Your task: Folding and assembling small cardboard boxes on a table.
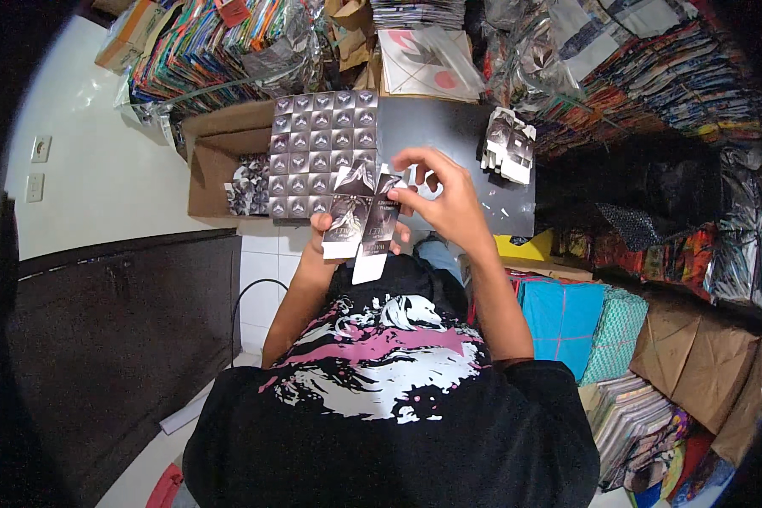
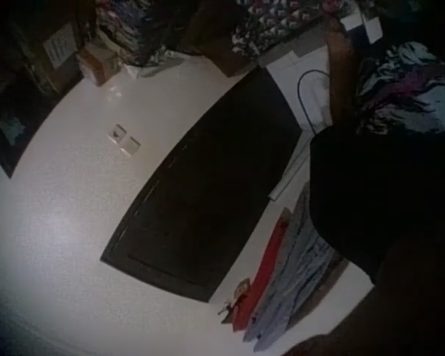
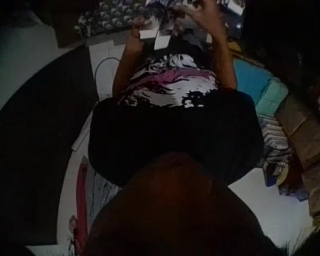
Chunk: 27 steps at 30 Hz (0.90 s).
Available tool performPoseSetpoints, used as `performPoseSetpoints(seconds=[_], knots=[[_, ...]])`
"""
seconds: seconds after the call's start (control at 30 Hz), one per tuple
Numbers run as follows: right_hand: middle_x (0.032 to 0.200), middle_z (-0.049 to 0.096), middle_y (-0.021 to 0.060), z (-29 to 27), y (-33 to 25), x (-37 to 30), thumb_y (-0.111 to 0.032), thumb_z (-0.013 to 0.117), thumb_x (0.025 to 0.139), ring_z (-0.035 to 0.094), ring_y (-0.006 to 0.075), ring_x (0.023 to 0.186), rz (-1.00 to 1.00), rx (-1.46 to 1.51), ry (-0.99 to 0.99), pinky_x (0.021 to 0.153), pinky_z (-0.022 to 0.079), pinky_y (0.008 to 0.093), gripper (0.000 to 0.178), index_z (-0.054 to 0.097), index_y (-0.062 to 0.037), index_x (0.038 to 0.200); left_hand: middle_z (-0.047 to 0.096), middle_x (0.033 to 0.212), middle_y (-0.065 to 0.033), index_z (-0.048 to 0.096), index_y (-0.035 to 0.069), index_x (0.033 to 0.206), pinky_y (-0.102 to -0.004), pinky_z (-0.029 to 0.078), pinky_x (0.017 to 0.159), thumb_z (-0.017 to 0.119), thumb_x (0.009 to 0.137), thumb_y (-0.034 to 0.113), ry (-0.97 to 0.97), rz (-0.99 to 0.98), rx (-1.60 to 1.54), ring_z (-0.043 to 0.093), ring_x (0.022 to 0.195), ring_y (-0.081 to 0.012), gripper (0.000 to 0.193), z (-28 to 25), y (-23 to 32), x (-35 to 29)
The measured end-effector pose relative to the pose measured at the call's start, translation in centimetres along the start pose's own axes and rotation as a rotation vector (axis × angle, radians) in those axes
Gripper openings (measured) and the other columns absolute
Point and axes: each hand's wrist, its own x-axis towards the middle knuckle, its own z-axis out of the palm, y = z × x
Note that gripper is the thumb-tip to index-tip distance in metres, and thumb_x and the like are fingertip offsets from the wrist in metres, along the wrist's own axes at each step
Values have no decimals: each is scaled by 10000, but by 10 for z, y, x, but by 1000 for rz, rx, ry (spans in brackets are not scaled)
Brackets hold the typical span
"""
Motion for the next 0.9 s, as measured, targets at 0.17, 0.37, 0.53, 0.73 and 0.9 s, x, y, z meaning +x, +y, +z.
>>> performPoseSetpoints(seconds=[0.17, 0.37, 0.53, 0.73, 0.9], knots=[[1070, 707, 16, 15, -14, -8, -92, 850, 810, 584, 115, 835, -57, -196, 60, 700, 431, 277, 306, 780, -76, 1107, 556, 1385, -262, 420, 12, 1538, -528, 575, 974, 854, 747, 419, -5, -58, 65, 614, 1213, -487, 990, -4, 7, -10], [1083, 671, 21, 14, -15, -18, -117, 909, 726, 617, 156, 898, -74, -237, 91, 760, 465, 304, 251, 785, -72, 940, 578, 1385, -202, 397, -13, 1547, -493, 540, 1050, 862, 743, 408, -23, -158, 124, 611, 1239, -405, 1020, -8, 12, -16], [1406, 575, 98, 6, -10, -21, -187, 952, 639, 554, 289, 1190, -49, -309, -123, 1033, 460, 422, 302, 797, -75, 872, 572, 1423, -163, 369, -45, 1570, -431, 516, 1085, 878, 676, 401, 35, -283, 371, 625, 1267, -313, 1121, -4, 17, -17], [1634, 433, 188, -1, -3, -24, -357, 991, 589, 405, 396, 1481, -232, -366, -283, 1177, 364, 506, 479, 787, -11, 851, 665, 1318, -92, 529, -31, 1439, -319, 497, 1044, 931, 716, 153, 481, -235, 674, 641, 1154, -169, 848, 3, 36, -33], [1454, 619, 141, 5, 11, -29, -164, 924, 760, 644, 300, 1262, 14, -77, -42, 1032, 531, 415, 413, 721, 2, 1079, 765, 1059, -32, 727, -13, 1170, -281, 548, 846, 940, 780, 196, 547, -277, 1180, 677, 908, -96, 491, 39, 49, -20]])
